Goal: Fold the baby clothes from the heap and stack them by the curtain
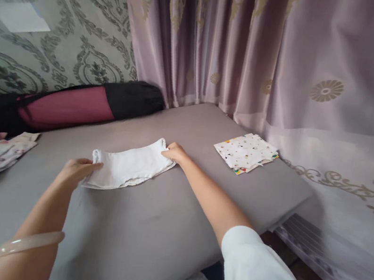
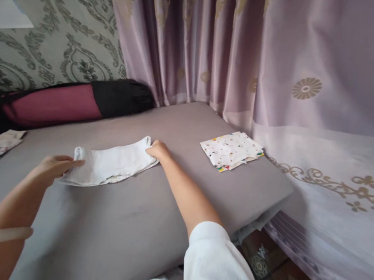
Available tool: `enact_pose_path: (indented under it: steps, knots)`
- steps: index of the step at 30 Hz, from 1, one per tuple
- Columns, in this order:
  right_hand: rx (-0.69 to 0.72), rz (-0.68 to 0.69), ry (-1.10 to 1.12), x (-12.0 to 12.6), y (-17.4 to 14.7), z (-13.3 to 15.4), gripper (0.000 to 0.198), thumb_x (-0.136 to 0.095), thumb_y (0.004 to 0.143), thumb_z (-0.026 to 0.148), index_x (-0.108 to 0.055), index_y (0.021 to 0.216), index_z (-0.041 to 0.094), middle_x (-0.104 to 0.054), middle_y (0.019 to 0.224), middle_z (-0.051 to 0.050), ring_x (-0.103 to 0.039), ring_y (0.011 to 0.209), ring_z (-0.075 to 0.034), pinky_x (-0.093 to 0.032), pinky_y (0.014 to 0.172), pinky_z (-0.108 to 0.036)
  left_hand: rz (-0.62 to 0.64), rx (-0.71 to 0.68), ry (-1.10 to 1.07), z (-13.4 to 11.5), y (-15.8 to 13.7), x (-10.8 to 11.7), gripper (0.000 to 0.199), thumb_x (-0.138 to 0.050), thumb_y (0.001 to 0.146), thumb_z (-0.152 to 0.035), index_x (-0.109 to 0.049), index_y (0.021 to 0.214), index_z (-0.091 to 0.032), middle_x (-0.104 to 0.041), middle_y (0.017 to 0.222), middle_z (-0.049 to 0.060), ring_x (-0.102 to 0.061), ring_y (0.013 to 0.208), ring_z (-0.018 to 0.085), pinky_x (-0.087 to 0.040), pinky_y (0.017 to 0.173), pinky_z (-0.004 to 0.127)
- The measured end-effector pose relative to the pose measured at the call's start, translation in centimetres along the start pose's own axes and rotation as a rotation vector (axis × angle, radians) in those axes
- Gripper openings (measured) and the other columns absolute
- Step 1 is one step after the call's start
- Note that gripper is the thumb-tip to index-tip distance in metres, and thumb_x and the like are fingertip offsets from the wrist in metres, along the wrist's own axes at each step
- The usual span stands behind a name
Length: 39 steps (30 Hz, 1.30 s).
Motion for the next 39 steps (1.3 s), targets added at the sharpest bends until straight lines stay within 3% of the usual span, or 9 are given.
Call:
enact_pose_path:
  steps: [5,9,15,19,22,26,28,33,39]
  knots:
    - [0.020,-0.024,0.034,2.1,-1.3,-1.4,0.021,-0.062,0.076,0.032,-0.076,0.086,0.020,-0.074,0.084,-0.005,-0.067,0.080,-0.017,-0.040,0.058,-0.019,0.054,0.012,-0.067,-5.3,-1.2,0.8,0.024,-0.073,0.061,-0.043,-0.062,0.064,-0.021,-0.042,0.047,-0.004,-0.040,0.047,0.014,-0.027,0.048,0.025]
    - [0.002,-0.093,0.033,6.4,-3.0,-4.1,0.019,-0.062,0.075,0.030,-0.075,0.081,0.018,-0.070,0.073,-0.002,-0.064,0.073,-0.015,-0.037,0.055,-0.019,0.133,-0.049,-0.151,-10.3,-2.7,-0.6,0.022,-0.074,0.062,-0.039,-0.063,0.063,-0.020,-0.040,0.047,-0.005,-0.037,0.047,0.011,-0.024,0.049,0.024]
    - [-0.162,-0.195,-0.142,15.5,-6.0,-9.9,0.012,-0.064,0.074,0.019,-0.075,0.078,0.015,-0.069,0.073,-0.005,-0.066,0.074,-0.018,-0.043,0.063,-0.023,0.285,-0.243,-0.366,-17.6,-5.8,-6.8,0.022,-0.073,0.061,-0.035,-0.061,0.059,-0.017,-0.040,0.046,-0.005,-0.033,0.046,0.008,-0.020,0.048,0.023]
    - [-0.342,-0.405,-0.354,21.6,-8.0,-13.4,0.014,-0.069,0.077,0.020,-0.074,0.089,0.014,-0.072,0.093,-0.014,-0.067,0.095,-0.025,-0.049,0.082,-0.035,0.354,-0.287,-0.531,-22.2,-8.1,-12.0,0.019,-0.071,0.060,-0.030,-0.059,0.056,-0.016,-0.040,0.044,-0.006,-0.033,0.044,0.007,-0.021,0.046,0.023]
    - [-0.450,-0.497,-0.398,24.7,-8.7,-16.1,0.022,-0.067,0.084,0.029,-0.072,0.088,0.007,-0.070,0.090,-0.019,-0.068,0.095,-0.029,-0.051,0.085,-0.043,0.409,-0.301,-0.680,-25.2,-10.2,-15.8,0.019,-0.070,0.062,-0.026,-0.057,0.055,-0.016,-0.040,0.044,-0.006,-0.035,0.043,0.007,-0.024,0.046,0.022]
    - [-0.537,-0.451,-0.082,25.5,-8.7,-19.9,0.029,-0.056,0.093,0.026,-0.071,0.082,0.004,-0.069,0.075,-0.016,-0.069,0.072,-0.021,-0.054,0.073,-0.035,0.495,-0.195,-0.811,-27.6,-12.7,-20.5,0.019,-0.069,0.068,-0.021,-0.054,0.056,-0.017,-0.039,0.044,-0.007,-0.037,0.043,0.007,-0.026,0.046,0.021]
    - [-0.562,-0.494,0.013,25.4,-8.8,-21.2,0.028,-0.051,0.095,0.020,-0.071,0.087,0.003,-0.070,0.075,-0.015,-0.067,0.069,-0.019,-0.053,0.071,-0.033,0.526,-0.112,-0.862,-28.1,-13.6,-22.6,0.021,-0.070,0.069,-0.019,-0.053,0.057,-0.017,-0.041,0.046,-0.007,-0.038,0.043,0.006,-0.027,0.046,0.020]
    - [-0.576,-0.667,-0.091,25.4,-9.6,-22.9,0.029,-0.046,0.095,0.016,-0.069,0.103,0.000,-0.070,0.080,-0.018,-0.067,0.088,-0.022,-0.047,0.083,-0.035,0.581,0.027,-0.916,-28.2,-15.0,-26.3,0.021,-0.072,0.070,-0.018,-0.053,0.062,-0.017,-0.046,0.051,-0.006,-0.040,0.043,0.005,-0.027,0.045,0.020]
    - [-0.571,-0.691,-0.221,25.6,-9.9,-23.2,0.030,-0.046,0.095,0.015,-0.065,0.109,-0.003,-0.066,0.103,-0.028,-0.061,0.106,-0.024,-0.041,0.084,-0.034,0.631,0.069,-0.943,-27.9,-15.6,-28.0,0.018,-0.074,0.072,-0.020,-0.056,0.069,-0.015,-0.050,0.056,-0.006,-0.040,0.044,0.005,-0.031,0.047,0.021]
Point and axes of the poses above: each hand's wrist, its own y-axis towards the middle knuckle, its own x-axis out of the back of the hand, z = x × y, the point moved 4 cm from there along y, towards the middle knuckle
